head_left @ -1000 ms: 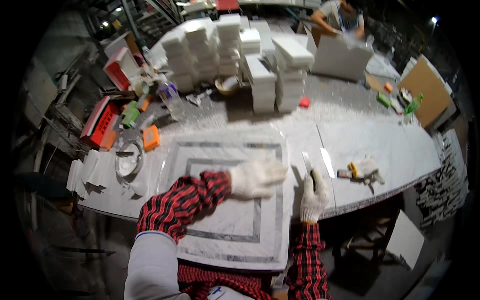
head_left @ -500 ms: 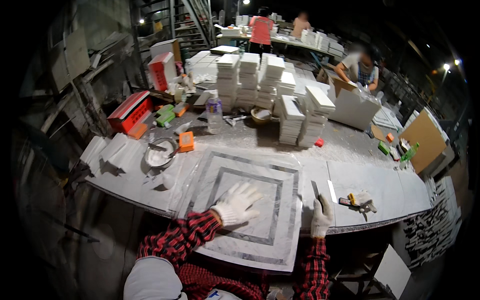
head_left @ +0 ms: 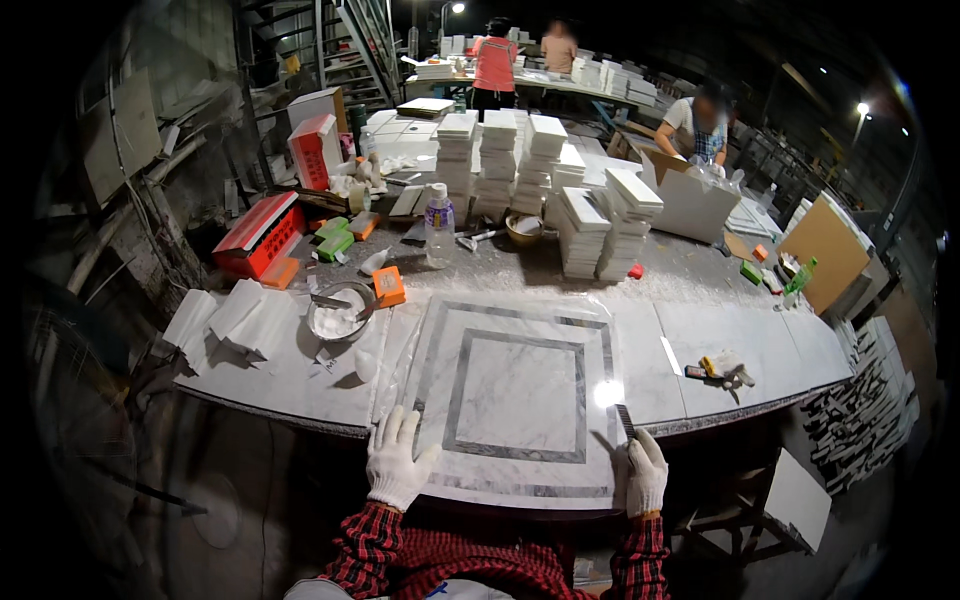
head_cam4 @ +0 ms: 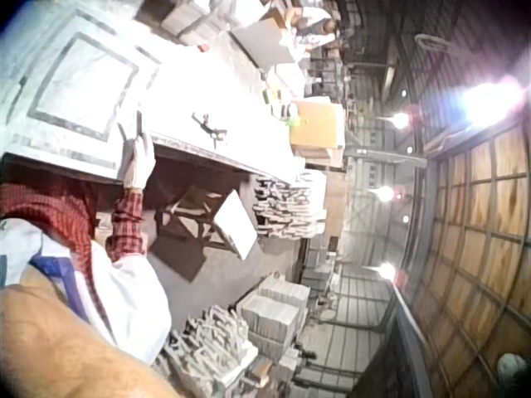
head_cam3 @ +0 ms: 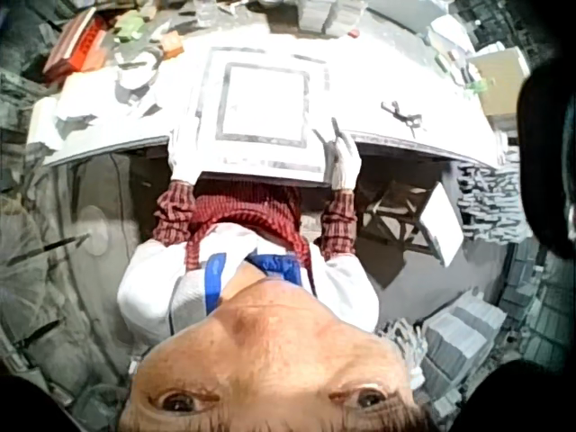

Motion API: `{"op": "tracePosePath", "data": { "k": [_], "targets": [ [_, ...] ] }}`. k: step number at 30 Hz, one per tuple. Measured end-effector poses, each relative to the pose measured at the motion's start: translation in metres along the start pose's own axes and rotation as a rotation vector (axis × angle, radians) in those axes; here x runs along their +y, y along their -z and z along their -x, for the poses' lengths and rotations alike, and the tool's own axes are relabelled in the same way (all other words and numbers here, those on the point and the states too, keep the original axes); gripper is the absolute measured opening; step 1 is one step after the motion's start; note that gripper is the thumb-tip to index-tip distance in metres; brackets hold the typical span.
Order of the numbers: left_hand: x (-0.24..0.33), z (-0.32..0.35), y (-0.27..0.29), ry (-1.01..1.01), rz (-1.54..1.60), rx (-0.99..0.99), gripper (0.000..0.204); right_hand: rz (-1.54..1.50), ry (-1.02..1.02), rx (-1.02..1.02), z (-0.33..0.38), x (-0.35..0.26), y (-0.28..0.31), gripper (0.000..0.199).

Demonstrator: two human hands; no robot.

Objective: The person applies a transparent protective film to a square marble-patterned tile. They use a metal scraper to smooth the film and remove air bubbles, then use a utility knife to trim the excess film along the edges. Finally, they apply a liquid from a squeeze bottle to the surface.

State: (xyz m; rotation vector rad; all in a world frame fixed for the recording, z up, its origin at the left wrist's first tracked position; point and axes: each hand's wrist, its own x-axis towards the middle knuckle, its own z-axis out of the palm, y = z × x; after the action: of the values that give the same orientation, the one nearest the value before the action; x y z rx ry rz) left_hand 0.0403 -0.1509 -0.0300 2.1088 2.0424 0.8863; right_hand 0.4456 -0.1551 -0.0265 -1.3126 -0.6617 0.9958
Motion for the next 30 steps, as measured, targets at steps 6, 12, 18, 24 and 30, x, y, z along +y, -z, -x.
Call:
{"op": "tracePosePath", "data": {
  "k": [6, 12, 18, 24, 30],
  "targets": [
    [-0.003, 0.000, -0.007, -0.040, 0.014, 0.025, 0.064, -0.123, -0.127, -0.089, 0.014, -0.020, -0.019, 0.043],
    [0.004, -0.020, -0.001, 0.006, 0.066, -0.065, 0.061, -0.160, -0.110, -0.002, 0.031, -0.016, -0.023, 0.042],
    [0.004, -0.051, -0.008, 0.052, 0.081, -0.141, 0.061, -0.212, -0.118, 0.136, 0.051, -0.011, -0.022, 0.042],
    [0.022, -0.077, -0.014, 0.146, 0.140, -0.116, 0.056, -0.292, -0.112, 0.214, 0.053, -0.005, -0.029, 0.041],
    [0.005, -0.117, -0.034, 0.218, 0.277, -0.128, 0.054, -0.319, -0.159, 0.269, 0.069, -0.002, -0.057, 0.044]
  ]
}}
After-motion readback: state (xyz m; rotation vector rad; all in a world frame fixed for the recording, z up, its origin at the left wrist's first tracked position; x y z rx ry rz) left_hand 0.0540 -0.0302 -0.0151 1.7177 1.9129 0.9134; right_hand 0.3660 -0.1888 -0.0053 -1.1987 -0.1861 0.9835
